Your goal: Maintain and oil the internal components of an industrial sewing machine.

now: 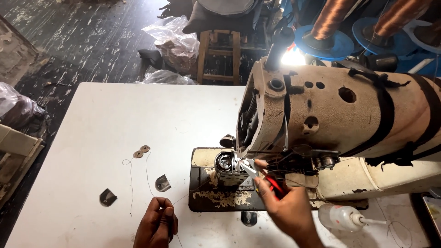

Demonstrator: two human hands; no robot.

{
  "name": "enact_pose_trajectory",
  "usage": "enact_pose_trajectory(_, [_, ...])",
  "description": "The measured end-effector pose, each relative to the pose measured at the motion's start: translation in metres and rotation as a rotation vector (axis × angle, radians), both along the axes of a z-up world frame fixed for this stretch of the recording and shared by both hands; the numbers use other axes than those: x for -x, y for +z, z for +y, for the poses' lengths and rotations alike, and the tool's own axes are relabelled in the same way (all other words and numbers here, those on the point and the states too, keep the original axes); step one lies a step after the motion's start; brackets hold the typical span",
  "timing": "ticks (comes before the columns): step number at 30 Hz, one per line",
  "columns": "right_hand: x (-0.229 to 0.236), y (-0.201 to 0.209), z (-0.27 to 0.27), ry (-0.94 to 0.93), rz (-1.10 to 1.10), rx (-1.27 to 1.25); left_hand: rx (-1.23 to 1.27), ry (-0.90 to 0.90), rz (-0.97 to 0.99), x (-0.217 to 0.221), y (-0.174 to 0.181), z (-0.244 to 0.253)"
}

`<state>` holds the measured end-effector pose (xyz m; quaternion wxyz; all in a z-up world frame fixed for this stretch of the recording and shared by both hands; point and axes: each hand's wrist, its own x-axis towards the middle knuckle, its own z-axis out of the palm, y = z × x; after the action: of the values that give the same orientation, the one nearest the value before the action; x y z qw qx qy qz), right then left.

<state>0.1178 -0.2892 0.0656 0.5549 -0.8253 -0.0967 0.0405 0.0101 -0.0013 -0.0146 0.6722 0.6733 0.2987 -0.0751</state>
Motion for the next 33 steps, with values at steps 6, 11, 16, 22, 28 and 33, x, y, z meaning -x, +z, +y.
enact_pose_trajectory(6, [0.023, -0.002, 0.030, -0.252, 0.128, -0.151, 0.011, -0.032, -0.027, -0.004, -0.003, -0.005])
enact_pose_trajectory(11, [0.024, -0.016, 0.023, -0.283, 0.099, -0.331, 0.036, -0.054, -0.058, -0.005, 0.002, -0.011])
enact_pose_trajectory(16, [0.012, 0.001, 0.004, -0.174, 0.166, -0.190, 0.044, -0.022, -0.039, 0.002, -0.005, -0.009])
enact_pose_trajectory(22, [0.000, 0.006, -0.001, -0.059, 0.240, -0.071, 0.022, -0.019, -0.018, 0.000, 0.002, -0.009])
enact_pose_trajectory(28, [-0.008, 0.018, -0.003, -0.029, 0.299, -0.022, 0.012, -0.033, -0.033, -0.001, -0.002, -0.005])
enact_pose_trajectory(33, [-0.009, 0.026, -0.002, -0.069, 0.421, -0.026, 0.008, -0.027, -0.041, 0.000, -0.006, -0.003])
